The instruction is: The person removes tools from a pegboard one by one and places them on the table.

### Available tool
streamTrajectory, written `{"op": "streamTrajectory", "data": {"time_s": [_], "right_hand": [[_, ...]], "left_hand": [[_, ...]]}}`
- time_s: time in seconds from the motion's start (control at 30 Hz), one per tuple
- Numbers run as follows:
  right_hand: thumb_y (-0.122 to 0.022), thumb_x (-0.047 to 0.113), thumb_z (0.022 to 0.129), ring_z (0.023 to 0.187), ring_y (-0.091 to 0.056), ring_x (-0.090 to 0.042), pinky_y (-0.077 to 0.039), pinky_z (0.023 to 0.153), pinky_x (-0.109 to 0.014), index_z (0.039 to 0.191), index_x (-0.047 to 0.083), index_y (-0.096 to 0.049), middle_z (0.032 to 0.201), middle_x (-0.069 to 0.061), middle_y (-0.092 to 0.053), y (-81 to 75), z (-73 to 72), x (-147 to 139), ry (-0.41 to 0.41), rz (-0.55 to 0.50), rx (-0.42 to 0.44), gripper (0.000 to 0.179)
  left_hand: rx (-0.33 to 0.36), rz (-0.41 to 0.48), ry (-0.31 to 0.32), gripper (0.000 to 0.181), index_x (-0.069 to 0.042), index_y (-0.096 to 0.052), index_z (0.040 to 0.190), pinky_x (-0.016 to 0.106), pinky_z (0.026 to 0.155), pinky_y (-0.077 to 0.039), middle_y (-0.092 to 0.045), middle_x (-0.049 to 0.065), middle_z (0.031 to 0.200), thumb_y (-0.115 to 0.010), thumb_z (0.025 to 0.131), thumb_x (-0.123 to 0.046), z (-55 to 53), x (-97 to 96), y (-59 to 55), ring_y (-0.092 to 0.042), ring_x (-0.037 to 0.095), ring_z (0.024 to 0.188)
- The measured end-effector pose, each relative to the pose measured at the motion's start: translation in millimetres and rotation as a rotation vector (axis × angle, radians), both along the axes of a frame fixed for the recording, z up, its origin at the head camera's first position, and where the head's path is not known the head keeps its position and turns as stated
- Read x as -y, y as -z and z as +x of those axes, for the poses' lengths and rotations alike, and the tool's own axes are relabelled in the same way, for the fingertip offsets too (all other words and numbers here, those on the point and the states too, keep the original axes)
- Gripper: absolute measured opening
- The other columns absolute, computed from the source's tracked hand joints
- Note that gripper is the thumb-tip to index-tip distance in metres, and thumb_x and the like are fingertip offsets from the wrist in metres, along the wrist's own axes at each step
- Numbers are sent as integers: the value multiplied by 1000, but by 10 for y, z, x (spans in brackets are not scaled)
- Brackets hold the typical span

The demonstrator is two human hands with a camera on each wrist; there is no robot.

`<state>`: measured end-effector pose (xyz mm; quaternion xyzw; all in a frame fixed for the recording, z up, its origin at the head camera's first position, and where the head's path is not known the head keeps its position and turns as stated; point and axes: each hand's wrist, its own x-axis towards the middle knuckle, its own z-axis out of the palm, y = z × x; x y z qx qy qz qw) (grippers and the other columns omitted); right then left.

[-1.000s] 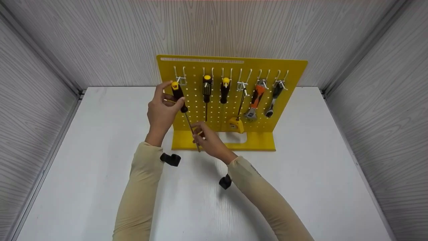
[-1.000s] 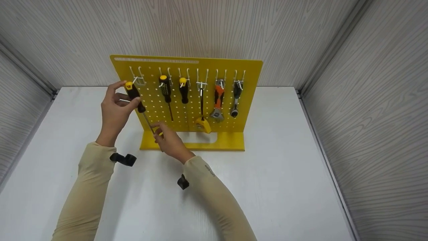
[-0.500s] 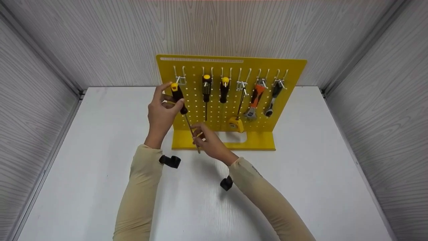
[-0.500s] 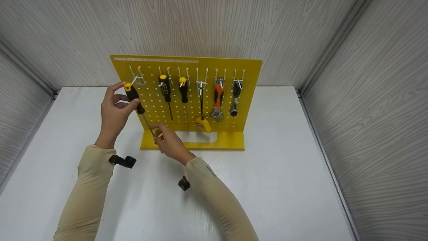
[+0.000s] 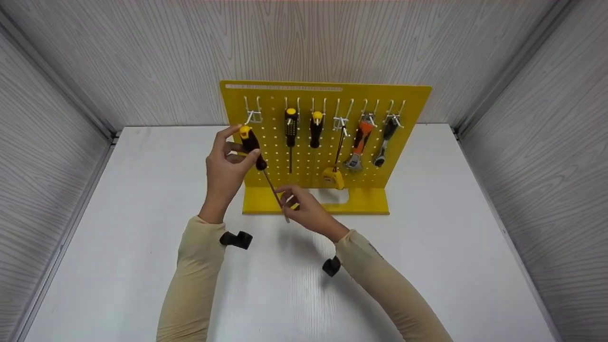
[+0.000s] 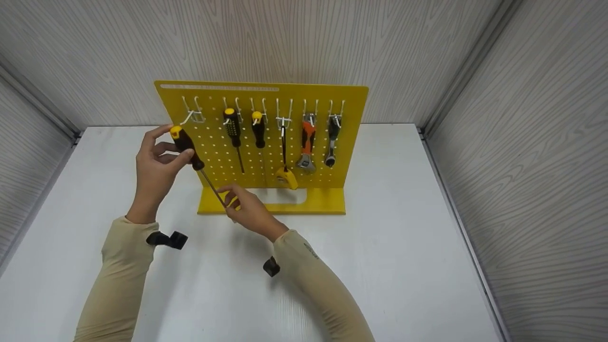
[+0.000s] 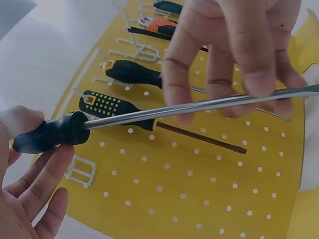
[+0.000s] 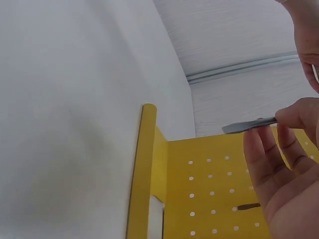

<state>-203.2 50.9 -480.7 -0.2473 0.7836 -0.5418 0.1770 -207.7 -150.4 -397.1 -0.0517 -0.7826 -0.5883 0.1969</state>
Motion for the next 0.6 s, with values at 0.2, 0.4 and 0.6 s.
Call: {"op": "streamTrajectory", "data": {"time_s": [0.2,0.4,0.6], "right_hand": [[-61,10,93,93,-59,-17,-50,79,-28,127,17,-53,105,-10,-61,100,84,-84,-6,6,32,35],[-63,17,94,92,-60,-16,-52,81,-30,121,13,-55,105,-8,-59,145,122,-102,39,17,35,29],[-64,13,93,87,-60,-17,-55,81,-41,118,10,-55,102,-11,-59,176,94,-126,64,-19,48,27]], "left_hand": [[14,65,12,57,-14,-48,134,22,72,-56,-67,14,98,-75,84,-14,109,9,68,-68,8,72],[37,85,15,56,-14,-49,133,22,73,-56,-67,14,100,-75,83,-15,197,-4,139,-69,12,74],[26,139,27,57,-13,-50,133,24,73,-57,-67,15,97,-76,82,-12,235,-6,149,-69,17,73]]}}
